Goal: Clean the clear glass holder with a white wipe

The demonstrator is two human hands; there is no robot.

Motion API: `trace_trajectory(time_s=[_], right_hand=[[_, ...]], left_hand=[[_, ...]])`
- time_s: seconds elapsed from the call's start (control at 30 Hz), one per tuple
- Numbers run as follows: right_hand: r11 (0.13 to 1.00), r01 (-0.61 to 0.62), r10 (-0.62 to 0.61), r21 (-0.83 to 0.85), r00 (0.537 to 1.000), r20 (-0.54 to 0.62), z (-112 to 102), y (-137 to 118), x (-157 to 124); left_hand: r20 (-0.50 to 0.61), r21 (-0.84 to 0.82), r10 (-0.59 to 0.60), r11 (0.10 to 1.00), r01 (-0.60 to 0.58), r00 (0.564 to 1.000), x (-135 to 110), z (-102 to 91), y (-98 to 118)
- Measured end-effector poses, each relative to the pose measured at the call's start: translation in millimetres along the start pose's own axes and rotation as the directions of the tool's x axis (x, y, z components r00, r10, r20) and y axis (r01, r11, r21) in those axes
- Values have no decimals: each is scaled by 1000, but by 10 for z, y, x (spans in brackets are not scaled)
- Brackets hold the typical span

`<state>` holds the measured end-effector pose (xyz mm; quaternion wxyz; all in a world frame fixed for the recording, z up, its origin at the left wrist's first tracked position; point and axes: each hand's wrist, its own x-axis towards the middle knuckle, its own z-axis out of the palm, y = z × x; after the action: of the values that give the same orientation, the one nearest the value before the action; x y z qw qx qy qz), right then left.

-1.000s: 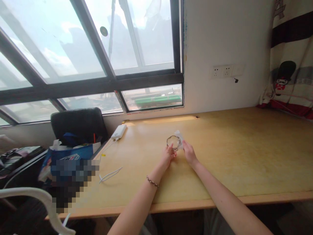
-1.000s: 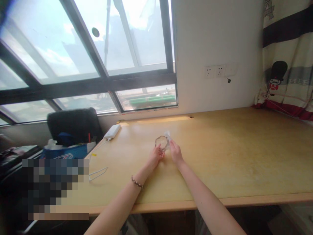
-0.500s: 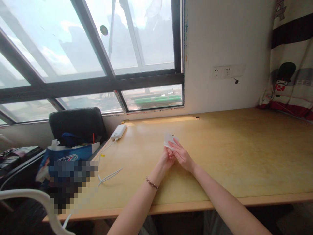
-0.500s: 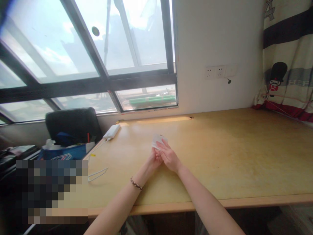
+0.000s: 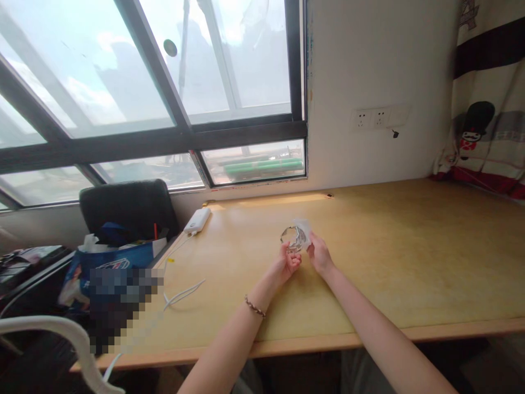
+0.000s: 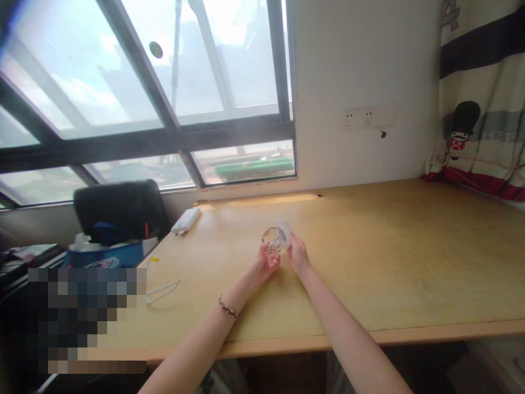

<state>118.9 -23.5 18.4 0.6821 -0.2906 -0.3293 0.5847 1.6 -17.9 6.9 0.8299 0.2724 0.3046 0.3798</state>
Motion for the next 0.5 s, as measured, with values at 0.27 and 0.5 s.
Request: trace_trajectory(time_s=[0.27,0.5], right_hand=[[924,-277,281,265,960,23,-80,102,26],[974,-169,157,150,984,86,53,51,-50]], left_hand=[[-166,194,87,980,-54,982,12,20,-23],[-132,286,398,892,-350,908,-22,99,-40]])
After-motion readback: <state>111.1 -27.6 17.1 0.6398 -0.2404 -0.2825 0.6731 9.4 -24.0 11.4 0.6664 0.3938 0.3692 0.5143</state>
